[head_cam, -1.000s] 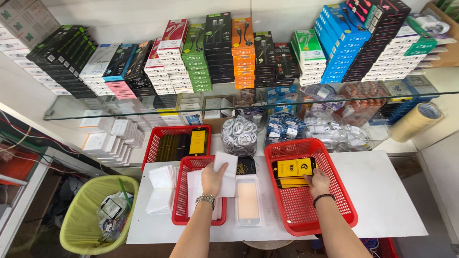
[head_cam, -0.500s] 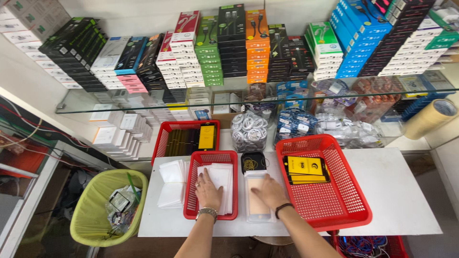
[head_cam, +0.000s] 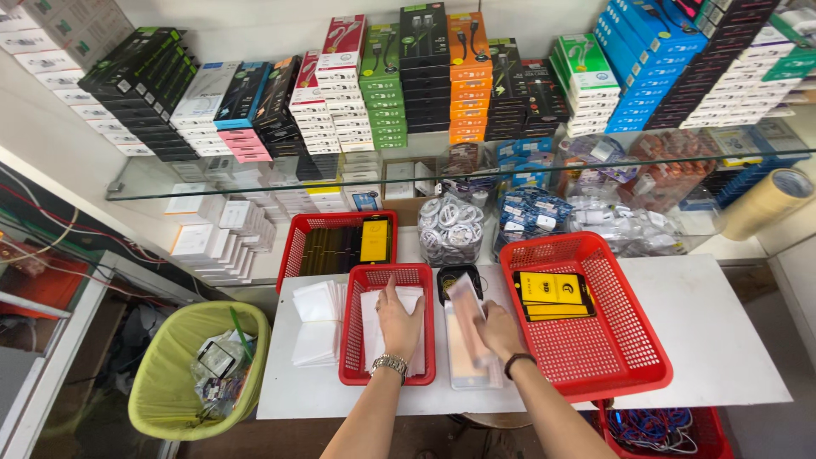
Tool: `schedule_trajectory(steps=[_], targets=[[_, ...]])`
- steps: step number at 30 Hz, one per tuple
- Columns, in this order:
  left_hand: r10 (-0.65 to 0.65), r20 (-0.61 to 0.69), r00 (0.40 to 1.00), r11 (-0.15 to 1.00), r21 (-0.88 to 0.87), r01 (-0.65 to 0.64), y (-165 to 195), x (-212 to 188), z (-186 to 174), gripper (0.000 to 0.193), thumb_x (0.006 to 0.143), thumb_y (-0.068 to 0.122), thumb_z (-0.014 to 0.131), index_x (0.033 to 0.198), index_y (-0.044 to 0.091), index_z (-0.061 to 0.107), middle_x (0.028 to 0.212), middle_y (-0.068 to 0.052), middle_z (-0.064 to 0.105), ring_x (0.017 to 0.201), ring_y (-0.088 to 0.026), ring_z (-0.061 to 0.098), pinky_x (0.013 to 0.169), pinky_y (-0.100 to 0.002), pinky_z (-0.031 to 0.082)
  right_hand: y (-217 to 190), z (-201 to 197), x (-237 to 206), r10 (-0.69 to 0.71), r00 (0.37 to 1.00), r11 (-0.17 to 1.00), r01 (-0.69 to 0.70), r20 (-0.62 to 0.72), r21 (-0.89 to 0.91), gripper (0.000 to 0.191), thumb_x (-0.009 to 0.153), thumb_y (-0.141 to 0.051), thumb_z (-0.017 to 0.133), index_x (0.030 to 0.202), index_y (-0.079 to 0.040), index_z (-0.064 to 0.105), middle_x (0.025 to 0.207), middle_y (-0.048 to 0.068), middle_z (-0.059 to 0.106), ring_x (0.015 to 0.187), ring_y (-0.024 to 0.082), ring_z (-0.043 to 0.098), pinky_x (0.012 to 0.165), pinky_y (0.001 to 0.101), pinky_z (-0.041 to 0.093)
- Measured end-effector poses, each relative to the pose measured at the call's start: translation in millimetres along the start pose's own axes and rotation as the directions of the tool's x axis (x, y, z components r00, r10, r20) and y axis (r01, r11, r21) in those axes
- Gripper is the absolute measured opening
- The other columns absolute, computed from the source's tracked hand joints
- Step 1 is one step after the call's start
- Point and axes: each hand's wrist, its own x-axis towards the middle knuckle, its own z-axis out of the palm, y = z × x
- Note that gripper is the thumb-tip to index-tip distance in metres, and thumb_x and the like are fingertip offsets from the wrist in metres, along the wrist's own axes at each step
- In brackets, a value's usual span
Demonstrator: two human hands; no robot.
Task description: The person wipes phone screens with a white cloth and handles screen protectors at a work table, then takes boxed phone accessories from a glass display shelf and stacks them in rows on the table.
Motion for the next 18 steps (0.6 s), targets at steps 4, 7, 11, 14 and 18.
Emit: schedule_trajectory(steps=[4,7,11,14,18], targets=[[0.048,0.436,0.899,0.574,-0.748,0.332,25.6,18.9,13.6,0.064,0.087,0.024,0.077,0.137,-0.004,0.05,0.121,-0.017,0.074,0.11,-0.027,0.073,0.093,-0.038,0.058,-32.3,-50.8,-2.5,-0.152,0.952,0.752,-0.064,0.267,0.656,0.04,0.09,-0.025,0.071,0.121,-0.001,0.064,0.113,0.014,0.073,0.101,0.023,0.07,0.088,0.0362,0.055],[0.117,0.663,0.739,0.309,-0.732,0.608,45.2,33.2,13.0,0.05,0.091,0.025,0.074,0.13,-0.003,0.061,0.117,-0.01,0.075,0.103,-0.02,0.074,0.089,-0.034,0.06,-46.4,-81.9,-31.7,-0.202,0.908,0.733,-0.11,0.368,0.671,0.041,0.093,-0.025,0.069,0.127,-0.004,0.063,0.112,0.009,0.075,0.1,0.015,0.069,0.086,0.0298,0.055],[0.139,0.634,0.761,0.365,-0.747,0.556,74.9,31.1,18.3,0.043,0.092,0.026,0.074,0.123,-0.003,0.067,0.114,-0.011,0.075,0.099,-0.02,0.073,0.085,-0.036,0.06,-46.6,-101.2,-52.7,-0.12,0.882,0.717,-0.24,0.455,0.655,0.042,0.092,-0.024,0.067,0.13,-0.006,0.063,0.111,0.005,0.076,0.097,0.013,0.071,0.083,0.0302,0.058],[0.128,0.637,0.76,0.424,-0.728,0.539,96.3,23.3,26.2,0.043,0.091,0.027,0.074,0.123,-0.002,0.068,0.116,-0.01,0.075,0.1,-0.018,0.072,0.086,-0.034,0.059,-34.7,-111.5,-45.5,-0.151,0.908,0.724,-0.167,0.39,0.669,0.041,0.093,-0.025,0.067,0.127,-0.003,0.065,0.112,0.005,0.076,0.098,0.012,0.07,0.086,0.0267,0.056],[0.118,0.656,0.745,0.475,-0.696,0.538,120.4,22.3,35.3,0.042,0.091,0.027,0.075,0.12,-0.003,0.069,0.114,-0.012,0.076,0.097,-0.019,0.074,0.084,-0.034,0.06,-17.4,-122.2,-35.9,-0.139,0.915,0.717,-0.171,0.378,0.676,0.038,0.095,-0.025,0.068,0.124,-0.001,0.067,0.11,0.007,0.076,0.097,0.013,0.07,0.085,0.0291,0.056]])
